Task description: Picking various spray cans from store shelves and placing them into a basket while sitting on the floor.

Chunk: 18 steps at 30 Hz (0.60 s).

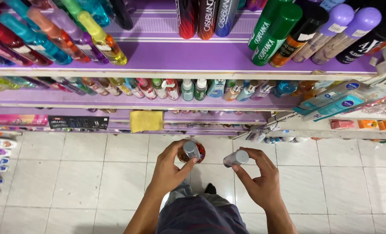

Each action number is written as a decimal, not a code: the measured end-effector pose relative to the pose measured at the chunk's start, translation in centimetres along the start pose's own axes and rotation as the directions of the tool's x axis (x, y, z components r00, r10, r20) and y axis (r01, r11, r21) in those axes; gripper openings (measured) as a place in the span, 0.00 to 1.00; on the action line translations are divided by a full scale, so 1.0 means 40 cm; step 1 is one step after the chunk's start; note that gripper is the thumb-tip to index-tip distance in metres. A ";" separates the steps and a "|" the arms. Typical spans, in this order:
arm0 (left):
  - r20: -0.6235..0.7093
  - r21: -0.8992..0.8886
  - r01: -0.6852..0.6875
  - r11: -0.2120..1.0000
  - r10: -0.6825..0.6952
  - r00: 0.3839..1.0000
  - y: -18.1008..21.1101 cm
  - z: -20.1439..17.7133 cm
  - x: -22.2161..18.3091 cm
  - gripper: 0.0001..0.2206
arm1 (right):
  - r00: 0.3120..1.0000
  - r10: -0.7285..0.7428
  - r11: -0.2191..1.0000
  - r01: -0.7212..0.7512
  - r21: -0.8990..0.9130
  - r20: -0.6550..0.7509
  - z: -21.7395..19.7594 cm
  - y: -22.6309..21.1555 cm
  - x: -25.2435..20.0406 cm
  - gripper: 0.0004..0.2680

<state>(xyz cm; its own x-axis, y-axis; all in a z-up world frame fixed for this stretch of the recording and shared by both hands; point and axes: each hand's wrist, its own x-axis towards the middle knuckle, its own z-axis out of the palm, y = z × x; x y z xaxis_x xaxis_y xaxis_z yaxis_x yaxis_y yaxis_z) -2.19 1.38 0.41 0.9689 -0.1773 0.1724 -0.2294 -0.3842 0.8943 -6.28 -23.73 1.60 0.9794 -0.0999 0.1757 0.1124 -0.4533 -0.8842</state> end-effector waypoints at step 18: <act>-0.067 0.066 -0.051 0.997 0.056 0.996 -0.284 0.133 -0.030 0.21 | 0.996 -0.079 0.997 0.079 0.009 0.046 0.138 0.312 0.013 0.14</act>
<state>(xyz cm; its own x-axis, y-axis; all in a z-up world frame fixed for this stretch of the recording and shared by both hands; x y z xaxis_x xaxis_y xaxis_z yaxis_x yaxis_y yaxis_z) -1.25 1.15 -12.15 0.9587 -0.1375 0.2489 -0.2842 -0.4334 0.8552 -3.43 -24.56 -11.71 0.9741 -0.0227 0.2251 0.1909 -0.4518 -0.8715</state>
